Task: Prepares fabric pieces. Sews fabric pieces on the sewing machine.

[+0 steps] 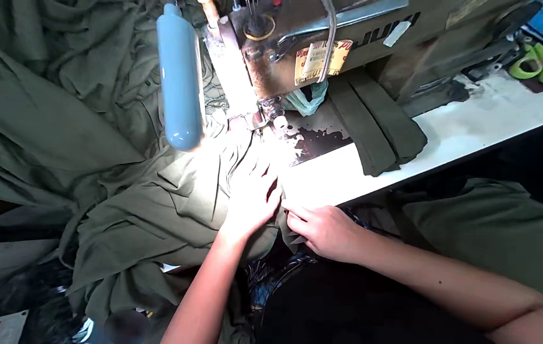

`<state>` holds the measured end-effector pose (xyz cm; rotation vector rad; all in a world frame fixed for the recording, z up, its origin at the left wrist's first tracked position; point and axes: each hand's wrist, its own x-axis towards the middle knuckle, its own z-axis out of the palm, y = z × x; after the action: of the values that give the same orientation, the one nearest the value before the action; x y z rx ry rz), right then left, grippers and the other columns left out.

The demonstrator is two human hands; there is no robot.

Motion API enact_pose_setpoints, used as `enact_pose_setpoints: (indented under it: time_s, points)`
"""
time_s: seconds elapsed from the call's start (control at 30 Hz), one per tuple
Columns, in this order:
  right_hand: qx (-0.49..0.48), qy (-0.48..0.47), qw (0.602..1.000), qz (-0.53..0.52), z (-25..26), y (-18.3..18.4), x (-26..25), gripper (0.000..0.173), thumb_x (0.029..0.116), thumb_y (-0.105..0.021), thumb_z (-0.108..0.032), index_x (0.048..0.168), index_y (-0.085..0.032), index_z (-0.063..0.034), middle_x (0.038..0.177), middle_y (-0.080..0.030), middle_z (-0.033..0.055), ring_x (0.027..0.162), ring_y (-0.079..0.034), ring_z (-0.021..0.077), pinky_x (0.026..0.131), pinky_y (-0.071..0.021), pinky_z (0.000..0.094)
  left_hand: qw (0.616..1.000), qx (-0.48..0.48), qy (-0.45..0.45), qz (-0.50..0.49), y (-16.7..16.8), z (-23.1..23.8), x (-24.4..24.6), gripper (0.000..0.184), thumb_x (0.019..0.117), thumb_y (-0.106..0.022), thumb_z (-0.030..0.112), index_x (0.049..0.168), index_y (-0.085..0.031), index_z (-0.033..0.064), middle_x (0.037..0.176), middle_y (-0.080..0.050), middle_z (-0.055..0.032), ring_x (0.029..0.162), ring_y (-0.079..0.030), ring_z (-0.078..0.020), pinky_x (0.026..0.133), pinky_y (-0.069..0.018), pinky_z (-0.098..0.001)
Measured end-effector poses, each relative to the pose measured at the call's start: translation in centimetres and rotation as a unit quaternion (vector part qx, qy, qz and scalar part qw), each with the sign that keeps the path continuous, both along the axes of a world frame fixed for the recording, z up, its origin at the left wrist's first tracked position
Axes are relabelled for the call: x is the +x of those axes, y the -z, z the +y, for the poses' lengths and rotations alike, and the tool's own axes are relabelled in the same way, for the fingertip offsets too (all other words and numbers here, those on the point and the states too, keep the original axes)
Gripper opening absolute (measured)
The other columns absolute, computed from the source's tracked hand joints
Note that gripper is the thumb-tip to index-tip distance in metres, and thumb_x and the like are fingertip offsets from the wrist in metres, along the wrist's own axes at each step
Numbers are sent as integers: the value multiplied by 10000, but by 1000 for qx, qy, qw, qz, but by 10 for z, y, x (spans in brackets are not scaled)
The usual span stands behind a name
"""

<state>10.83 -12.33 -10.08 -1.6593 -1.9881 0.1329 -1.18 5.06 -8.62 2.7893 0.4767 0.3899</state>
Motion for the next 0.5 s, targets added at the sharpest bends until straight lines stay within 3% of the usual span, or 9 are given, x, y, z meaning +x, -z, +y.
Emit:
enact_pose_setpoints:
  time_s: [0.13,0.5]
  points:
    - [-6,-2,1000,-13,-1,-1,1,125,890,-606,-50,977,-691,-21,1313,-676,190,695,-721,291,507,-541,406,999,-23,-2,-45,7,-18,-14,307,913,-598,204,1114,-781,62,1379,-643,-176,1325,-564,-399,1061,-419,-624]
    - [-31,1,999,-28,3,-7,2,149,884,-620,-51,1005,-705,-33,1281,-690,177,666,-711,284,490,-535,408,996,24,15,-84,18,-17,-20,358,918,-532,242,1126,-790,107,1295,-697,-142,1293,-582,-408,1024,-435,-628]
